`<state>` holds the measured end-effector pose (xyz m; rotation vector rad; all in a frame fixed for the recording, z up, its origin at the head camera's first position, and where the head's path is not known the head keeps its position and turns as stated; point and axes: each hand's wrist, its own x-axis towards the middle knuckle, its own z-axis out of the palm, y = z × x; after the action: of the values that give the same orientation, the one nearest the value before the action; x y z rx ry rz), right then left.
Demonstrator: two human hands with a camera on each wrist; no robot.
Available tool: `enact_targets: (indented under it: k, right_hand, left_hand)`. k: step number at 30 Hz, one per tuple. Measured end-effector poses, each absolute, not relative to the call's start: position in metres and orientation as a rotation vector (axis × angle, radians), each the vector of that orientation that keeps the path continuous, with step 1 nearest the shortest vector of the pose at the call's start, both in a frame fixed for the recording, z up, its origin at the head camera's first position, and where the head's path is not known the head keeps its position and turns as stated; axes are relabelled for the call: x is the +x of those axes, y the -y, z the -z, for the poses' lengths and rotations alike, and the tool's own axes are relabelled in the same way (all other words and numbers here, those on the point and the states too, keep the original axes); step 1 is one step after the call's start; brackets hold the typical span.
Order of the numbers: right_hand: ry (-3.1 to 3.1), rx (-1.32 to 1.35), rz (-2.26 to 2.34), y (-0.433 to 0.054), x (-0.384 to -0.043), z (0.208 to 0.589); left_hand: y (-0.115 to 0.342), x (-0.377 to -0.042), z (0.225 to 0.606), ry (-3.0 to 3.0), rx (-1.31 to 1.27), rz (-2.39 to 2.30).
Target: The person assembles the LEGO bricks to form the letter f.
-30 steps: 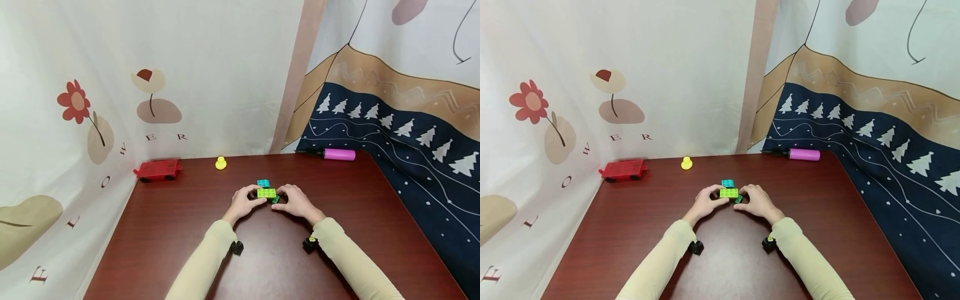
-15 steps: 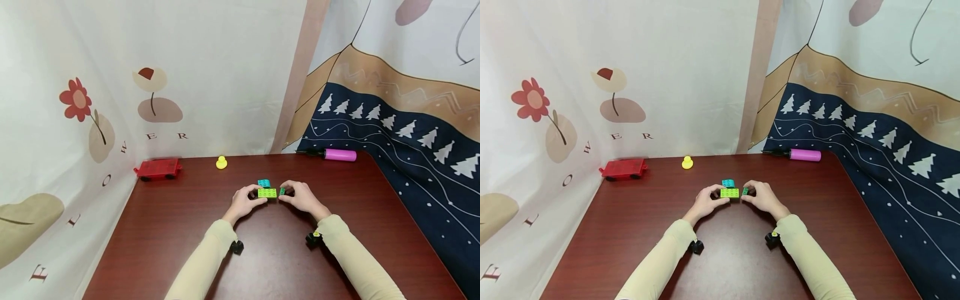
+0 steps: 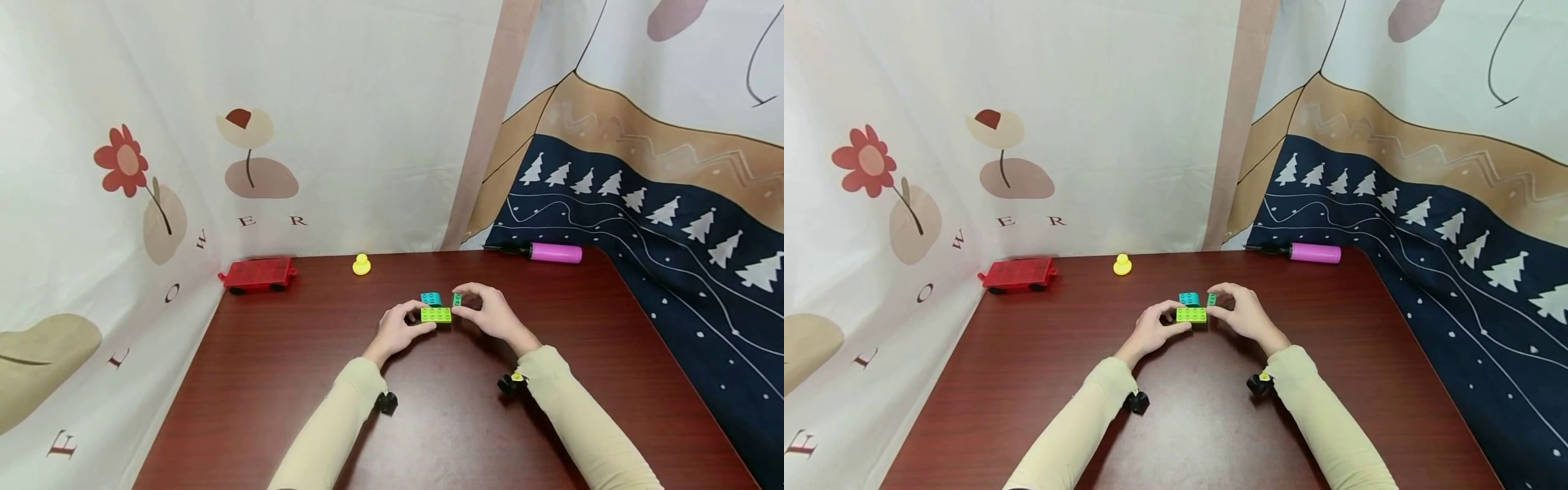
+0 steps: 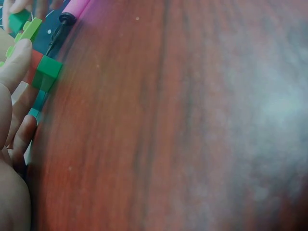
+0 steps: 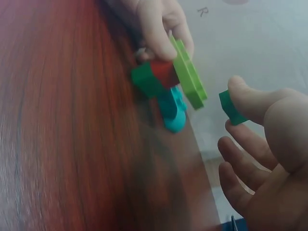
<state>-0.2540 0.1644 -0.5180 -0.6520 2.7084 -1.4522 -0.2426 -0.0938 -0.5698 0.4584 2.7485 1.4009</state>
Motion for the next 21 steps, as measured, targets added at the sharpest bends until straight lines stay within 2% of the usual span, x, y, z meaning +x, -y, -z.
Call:
enact_targets:
  k: [8, 21]
  right_hand:
    - [-2.672, -0.812, 1.486, -0.147, -0.252, 0.521]
    - [-2.608, -0.786, 1.468, -0.132, -0.249, 0.522]
  left_hand:
    - [0.094, -0.243, 0.569, -2.760, 0.474, -1.392]
    - [0.095, -0.242, 0.568, -2.756, 0.485, -1.421]
